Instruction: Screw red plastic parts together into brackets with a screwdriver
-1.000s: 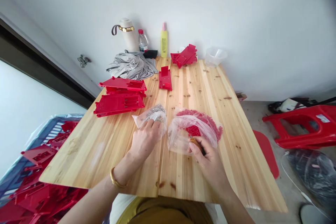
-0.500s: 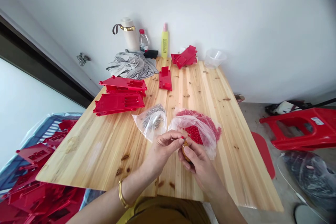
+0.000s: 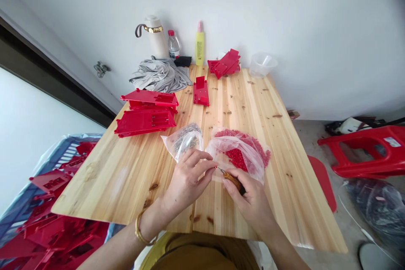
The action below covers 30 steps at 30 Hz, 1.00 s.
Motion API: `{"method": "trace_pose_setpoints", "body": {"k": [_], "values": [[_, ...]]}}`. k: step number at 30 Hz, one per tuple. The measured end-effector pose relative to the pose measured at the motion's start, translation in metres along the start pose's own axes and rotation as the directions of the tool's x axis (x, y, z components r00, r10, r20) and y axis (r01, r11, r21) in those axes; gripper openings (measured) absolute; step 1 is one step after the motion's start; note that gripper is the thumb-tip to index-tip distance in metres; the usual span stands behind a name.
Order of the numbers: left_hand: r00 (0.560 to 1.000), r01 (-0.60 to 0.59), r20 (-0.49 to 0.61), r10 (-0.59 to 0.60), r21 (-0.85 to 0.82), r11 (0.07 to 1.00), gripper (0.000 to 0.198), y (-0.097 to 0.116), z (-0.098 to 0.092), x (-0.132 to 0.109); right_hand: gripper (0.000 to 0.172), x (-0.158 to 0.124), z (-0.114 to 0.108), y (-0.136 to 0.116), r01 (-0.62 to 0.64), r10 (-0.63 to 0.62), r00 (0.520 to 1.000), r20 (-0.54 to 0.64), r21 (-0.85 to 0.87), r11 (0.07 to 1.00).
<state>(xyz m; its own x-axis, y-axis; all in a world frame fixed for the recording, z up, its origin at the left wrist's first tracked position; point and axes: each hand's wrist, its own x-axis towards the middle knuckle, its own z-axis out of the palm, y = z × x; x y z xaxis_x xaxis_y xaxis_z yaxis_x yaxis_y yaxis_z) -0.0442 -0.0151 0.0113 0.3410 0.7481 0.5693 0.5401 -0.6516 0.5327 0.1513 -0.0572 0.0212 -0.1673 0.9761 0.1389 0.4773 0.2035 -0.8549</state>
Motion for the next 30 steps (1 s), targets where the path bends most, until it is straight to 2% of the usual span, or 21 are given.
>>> {"method": "trace_pose_setpoints", "body": {"k": [14, 17, 20, 21, 23, 26, 28, 30], "values": [[0.995, -0.037, 0.093, 0.03, 0.075, 0.996, 0.02, 0.004, 0.0, 0.002, 0.017, -0.005, -0.003, 0.016, 0.062, -0.06, 0.998, 0.029, -0.092, 0.994], [0.993, -0.036, 0.11, 0.035, 0.008, 0.999, 0.021, 0.001, -0.001, -0.002, 0.018, -0.003, 0.0, 0.017, 0.04, -0.039, 0.998, 0.052, -0.025, 0.999], [0.996, -0.012, 0.092, 0.014, -0.016, 1.0, 0.021, -0.015, -0.004, -0.003, 0.019, 0.002, 0.006, 0.018, -0.055, 0.042, 0.994, 0.099, 0.128, 0.99], [0.997, 0.006, 0.079, -0.009, 0.045, 0.999, 0.019, -0.023, -0.006, -0.001, 0.021, 0.003, 0.008, 0.017, -0.092, 0.073, 0.991, 0.11, 0.18, 0.979], [0.993, 0.04, 0.092, -0.068, 0.276, 0.96, 0.014, -0.04, -0.008, 0.004, 0.023, 0.005, 0.01, 0.017, -0.155, 0.125, 0.984, 0.126, 0.264, 0.952], [0.96, -0.007, 0.228, -0.162, 0.6, 0.8, 0.014, -0.06, -0.005, 0.014, 0.024, 0.007, 0.01, 0.016, -0.192, 0.154, 0.979, 0.136, 0.334, 0.923], [0.932, -0.064, 0.301, -0.201, 0.684, 0.726, 0.015, -0.066, 0.0, 0.019, 0.023, 0.008, 0.009, 0.014, -0.187, 0.149, 0.979, 0.137, 0.324, 0.927], [0.921, -0.107, 0.333, -0.2, 0.713, 0.693, 0.016, -0.07, 0.006, 0.02, 0.022, 0.008, 0.008, 0.012, -0.167, 0.134, 0.983, 0.129, 0.294, 0.941]]}}
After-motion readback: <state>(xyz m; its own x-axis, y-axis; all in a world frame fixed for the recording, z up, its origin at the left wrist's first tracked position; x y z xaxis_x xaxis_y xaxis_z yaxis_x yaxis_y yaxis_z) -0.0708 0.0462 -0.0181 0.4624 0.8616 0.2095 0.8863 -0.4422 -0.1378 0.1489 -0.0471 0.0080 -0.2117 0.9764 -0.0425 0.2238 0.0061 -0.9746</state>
